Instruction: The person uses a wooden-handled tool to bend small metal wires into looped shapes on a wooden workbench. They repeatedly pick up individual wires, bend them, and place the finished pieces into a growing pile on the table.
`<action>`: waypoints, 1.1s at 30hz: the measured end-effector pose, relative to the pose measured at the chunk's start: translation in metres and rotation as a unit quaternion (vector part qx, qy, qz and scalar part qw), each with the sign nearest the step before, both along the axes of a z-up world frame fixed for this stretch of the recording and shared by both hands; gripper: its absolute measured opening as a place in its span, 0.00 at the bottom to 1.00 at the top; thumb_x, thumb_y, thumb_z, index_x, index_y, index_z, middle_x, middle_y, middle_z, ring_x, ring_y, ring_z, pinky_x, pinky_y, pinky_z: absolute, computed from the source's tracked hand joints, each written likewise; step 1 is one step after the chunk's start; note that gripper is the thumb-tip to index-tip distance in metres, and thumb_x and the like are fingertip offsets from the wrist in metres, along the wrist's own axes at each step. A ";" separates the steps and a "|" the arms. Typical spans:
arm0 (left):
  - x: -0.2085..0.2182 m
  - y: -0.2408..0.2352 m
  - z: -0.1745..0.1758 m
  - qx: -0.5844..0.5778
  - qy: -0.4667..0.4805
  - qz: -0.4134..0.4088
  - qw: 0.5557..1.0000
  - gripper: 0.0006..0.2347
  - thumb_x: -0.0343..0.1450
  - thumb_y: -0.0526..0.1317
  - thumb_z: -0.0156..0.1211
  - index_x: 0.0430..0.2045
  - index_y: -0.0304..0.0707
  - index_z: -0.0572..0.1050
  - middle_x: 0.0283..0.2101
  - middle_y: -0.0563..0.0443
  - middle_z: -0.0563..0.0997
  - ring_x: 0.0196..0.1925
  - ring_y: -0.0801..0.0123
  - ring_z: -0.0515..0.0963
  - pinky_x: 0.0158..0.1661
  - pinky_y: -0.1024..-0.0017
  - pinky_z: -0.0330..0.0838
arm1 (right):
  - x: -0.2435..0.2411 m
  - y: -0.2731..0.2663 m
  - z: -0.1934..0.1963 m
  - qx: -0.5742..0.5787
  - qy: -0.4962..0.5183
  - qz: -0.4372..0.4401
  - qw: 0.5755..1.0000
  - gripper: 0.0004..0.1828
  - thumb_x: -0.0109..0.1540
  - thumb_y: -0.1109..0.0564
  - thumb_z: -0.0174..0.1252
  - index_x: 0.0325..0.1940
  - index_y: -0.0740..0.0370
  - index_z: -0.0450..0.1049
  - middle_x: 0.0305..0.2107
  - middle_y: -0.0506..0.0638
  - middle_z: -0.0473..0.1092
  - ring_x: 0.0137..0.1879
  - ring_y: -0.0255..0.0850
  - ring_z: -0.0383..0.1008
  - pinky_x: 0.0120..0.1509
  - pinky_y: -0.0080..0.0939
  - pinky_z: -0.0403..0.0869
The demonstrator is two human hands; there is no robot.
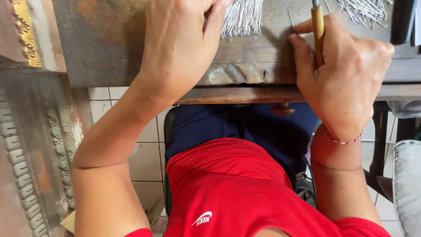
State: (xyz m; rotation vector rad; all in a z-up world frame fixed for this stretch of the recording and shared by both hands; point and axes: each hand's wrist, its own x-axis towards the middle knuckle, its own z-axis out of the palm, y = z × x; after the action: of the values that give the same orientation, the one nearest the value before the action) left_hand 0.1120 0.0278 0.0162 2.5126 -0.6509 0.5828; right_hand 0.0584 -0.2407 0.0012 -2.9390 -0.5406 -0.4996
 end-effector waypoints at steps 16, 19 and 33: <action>0.074 -0.026 0.030 -0.004 0.141 -0.329 0.934 0.12 0.76 0.43 0.79 0.28 0.38 0.82 0.25 0.53 0.80 0.26 0.66 0.76 0.29 0.65 0.65 | -0.005 0.017 0.002 0.085 0.000 -0.090 0.992 0.10 0.79 0.54 0.59 0.48 0.61 0.72 0.28 0.50 0.70 0.28 0.53 0.72 0.31 0.50 0.61; 0.072 -0.043 0.034 -0.105 0.161 -0.396 0.898 0.10 0.74 0.38 0.81 0.34 0.30 0.84 0.29 0.48 0.82 0.26 0.71 0.76 0.29 0.73 0.67 | -0.005 0.021 0.007 0.207 0.003 -0.082 0.975 0.08 0.78 0.62 0.56 0.46 0.67 0.67 0.34 0.50 0.71 0.30 0.52 0.69 0.35 0.49 0.61; 0.031 -0.033 0.032 -0.359 0.425 -0.307 0.772 0.03 0.72 0.31 0.71 0.34 0.30 0.80 0.31 0.52 0.83 0.33 0.85 0.76 0.34 0.87 0.73 | -0.009 0.031 0.006 0.344 0.030 -0.018 0.938 0.07 0.72 0.60 0.54 0.44 0.69 0.70 0.33 0.53 0.71 0.28 0.39 0.66 0.38 0.39 0.64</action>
State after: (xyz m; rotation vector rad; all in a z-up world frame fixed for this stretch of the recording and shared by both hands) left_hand 0.1428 -0.0054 0.0478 1.4365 -0.6457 -0.4785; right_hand 0.0494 -0.2102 0.0072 -2.2829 -0.2325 -0.4787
